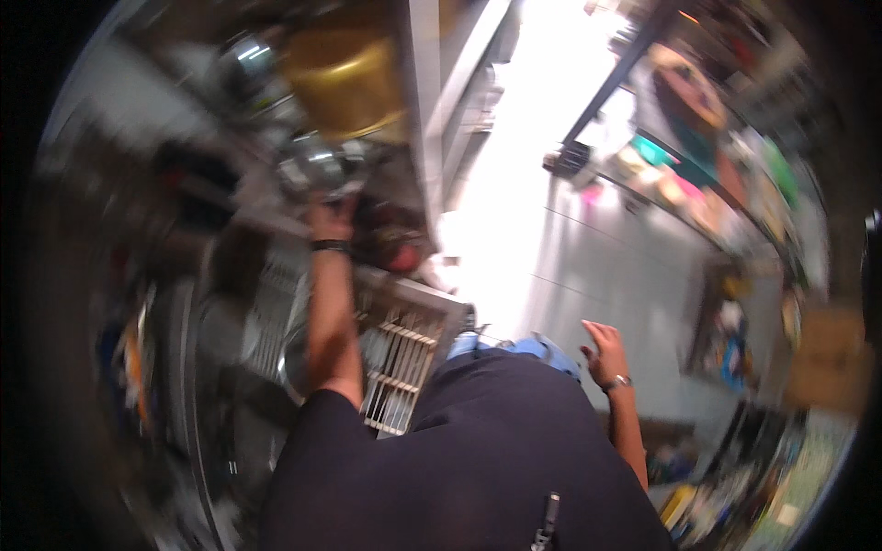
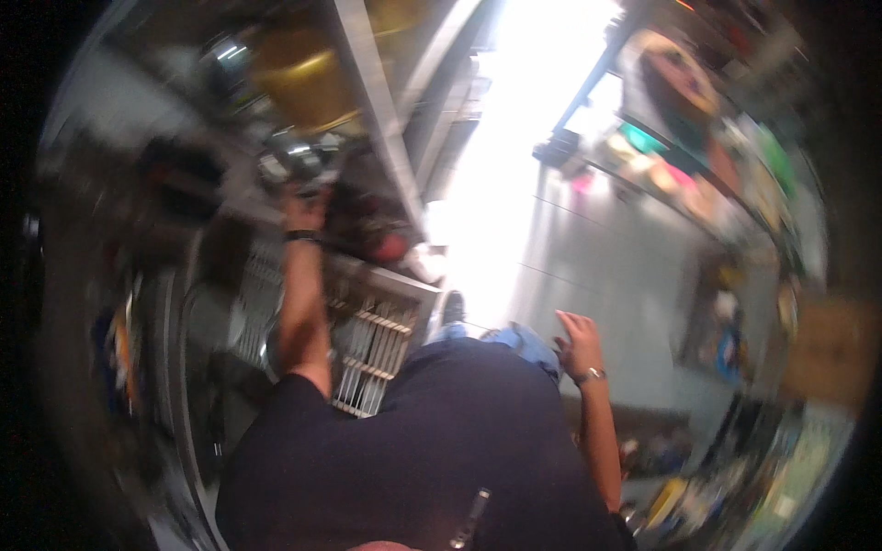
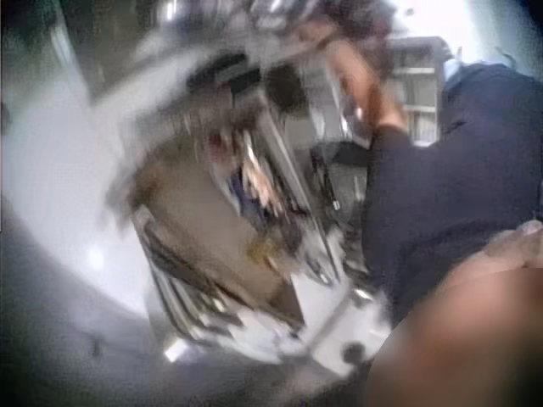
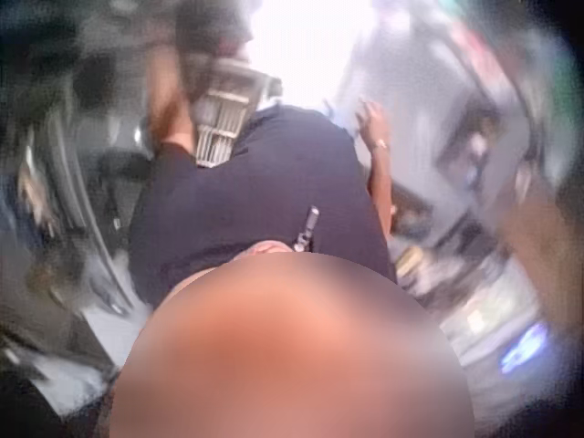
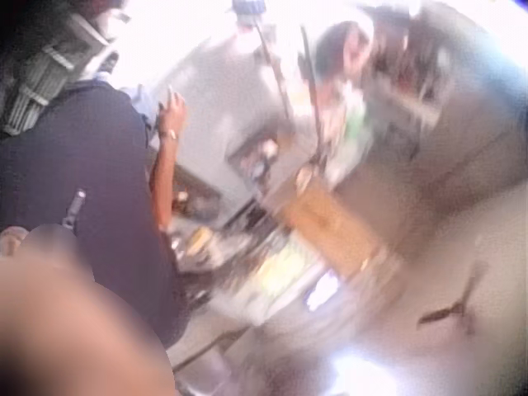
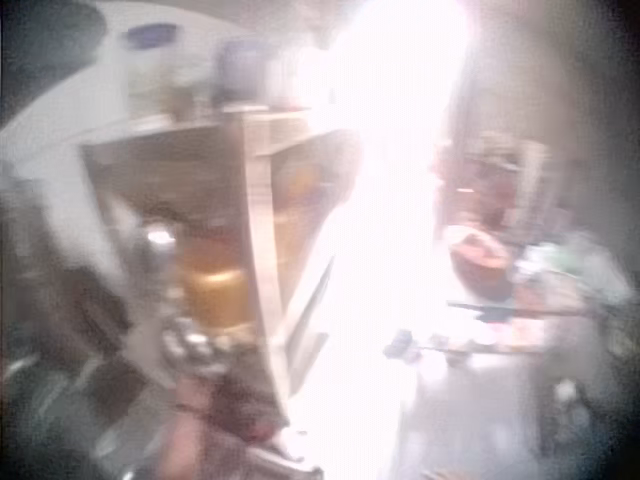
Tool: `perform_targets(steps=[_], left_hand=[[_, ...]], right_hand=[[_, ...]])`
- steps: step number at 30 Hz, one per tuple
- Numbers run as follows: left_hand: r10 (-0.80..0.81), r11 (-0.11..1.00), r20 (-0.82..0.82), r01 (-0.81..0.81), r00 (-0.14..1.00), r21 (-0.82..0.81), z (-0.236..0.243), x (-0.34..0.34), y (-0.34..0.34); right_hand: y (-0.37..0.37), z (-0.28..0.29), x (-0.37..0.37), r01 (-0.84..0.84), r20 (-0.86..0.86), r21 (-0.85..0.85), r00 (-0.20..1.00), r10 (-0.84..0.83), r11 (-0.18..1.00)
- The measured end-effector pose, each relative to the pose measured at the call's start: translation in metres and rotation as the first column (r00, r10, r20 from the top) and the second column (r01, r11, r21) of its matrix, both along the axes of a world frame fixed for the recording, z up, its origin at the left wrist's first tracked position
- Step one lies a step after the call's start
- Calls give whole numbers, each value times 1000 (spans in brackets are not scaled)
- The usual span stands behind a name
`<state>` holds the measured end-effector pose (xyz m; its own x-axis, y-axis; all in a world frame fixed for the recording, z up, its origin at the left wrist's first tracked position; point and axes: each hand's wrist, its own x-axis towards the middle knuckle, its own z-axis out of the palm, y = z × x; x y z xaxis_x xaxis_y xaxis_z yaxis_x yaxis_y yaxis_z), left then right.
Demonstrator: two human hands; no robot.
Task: The person opens a chest freezer and retrieves several frozen food items, including a container of dumplings and a bag of meat, placing them on a stainless steel prep table. The person then retrieves two metal bowls from a shelf.
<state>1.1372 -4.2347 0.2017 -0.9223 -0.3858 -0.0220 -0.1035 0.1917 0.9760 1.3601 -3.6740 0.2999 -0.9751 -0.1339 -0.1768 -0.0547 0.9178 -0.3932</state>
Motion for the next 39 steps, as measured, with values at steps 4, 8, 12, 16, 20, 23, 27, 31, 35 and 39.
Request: perform_targets(steps=[4, 8, 12, 16, 20, 23, 27, 31, 35, 39], left_hand=[[146, 428, 285, -320, 947, 845, -45, -135, -143], [197, 617, 123, -221, 973, 755, -71, -209, -152], [67, 681, -26, -27, 997, 732, -19, -155, -225], [45, 892, 58, -67, 997, 447, 15, -58, -27], [113, 984, 304, -65, 946, -165, 104, 123, -27], [63, 944, 525, 119, 848, -307, 109, 251, -10], [183, 734, 642, 331, 745, -593, 26, 356, 62], [393, 533, 477, 227, 786, -815, -18, 377, 114], [59, 472, 257, 200, 965, -858, 60, 315, 218], [-381, 406, 244, 398, 892, -822, 121, 262, 345]], right_hand=[[18, -43, 39, 55, 68, -47, 996, -51, 997], [41, -62, 88, 255, 80, -42, 965, -251, 966], [37, -101, 92, 284, 110, -137, 956, -271, 949], [78, -116, 157, 357, 134, 19, 925, -356, 934], [108, -141, 160, 396, 364, -30, 859, -359, 918], [132, -156, 132, 314, 457, -72, 854, -248, 947], [164, -164, 65, 123, 481, -151, 876, -36, 981], [153, -105, -20, -70, 221, -73, 972, 84, 995], [97, 2, -63, 57, 204, -434, 978, 37, 899], [57, 48, -54, 466, 581, -785, 783, 224, 408]])
